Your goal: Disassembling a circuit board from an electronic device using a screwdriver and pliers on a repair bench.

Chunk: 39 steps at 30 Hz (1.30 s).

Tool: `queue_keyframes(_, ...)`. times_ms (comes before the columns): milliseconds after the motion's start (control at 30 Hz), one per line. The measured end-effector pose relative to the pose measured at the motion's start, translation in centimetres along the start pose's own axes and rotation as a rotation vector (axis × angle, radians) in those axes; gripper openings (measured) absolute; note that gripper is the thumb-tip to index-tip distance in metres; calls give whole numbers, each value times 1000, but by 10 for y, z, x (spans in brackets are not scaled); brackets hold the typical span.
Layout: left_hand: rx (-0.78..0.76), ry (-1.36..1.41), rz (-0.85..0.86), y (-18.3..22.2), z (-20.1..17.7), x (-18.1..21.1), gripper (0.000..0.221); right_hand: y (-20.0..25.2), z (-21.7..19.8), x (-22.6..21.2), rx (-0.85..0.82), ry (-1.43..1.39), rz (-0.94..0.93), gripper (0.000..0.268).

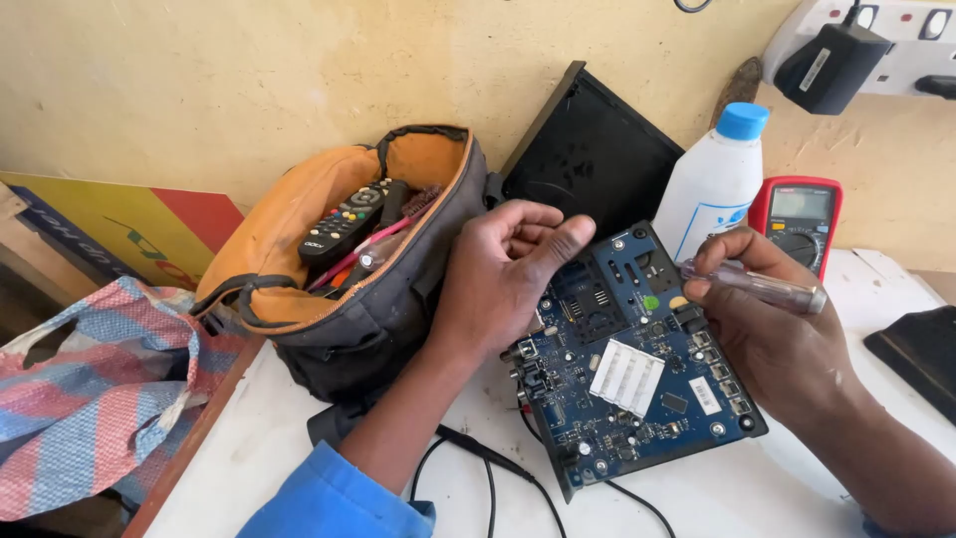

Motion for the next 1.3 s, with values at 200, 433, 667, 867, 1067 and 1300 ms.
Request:
queue_keyframes(200,-16,-155,-217,10,1,11,63,-3,0,4,-24,-65,-25,14)
queue_keyframes(433,-235,-66,-277,-3,4,-39,30,-18,-16,23,-149,-91,70,10)
queue_keyframes(667,-178,-31,-470,2,3,-50,27,-32,-42,1,-291,36,-34,48)
queue_keyframes(867,-203,-96,-633,16,13,-48,21,-38,-61,-12,-307,174,-153,46)
queue_keyframes(1067,-254,-183,-646,16,13,-79,38,-35,-54,2,-406,526,75,33)
queue_keyframes(1300,-253,-318,-598,12,8,-83,43,-27,-49,23,-527,843,366,39)
Point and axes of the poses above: each hand's wrist, its own y-axis away from the middle knuckle, its own z-axis out of the palm, x = y × z, the point moved 7 cm from there along -y, towards the middle knuckle, and after that the axes turned 15 degrees about y, right-handed, at the moved point
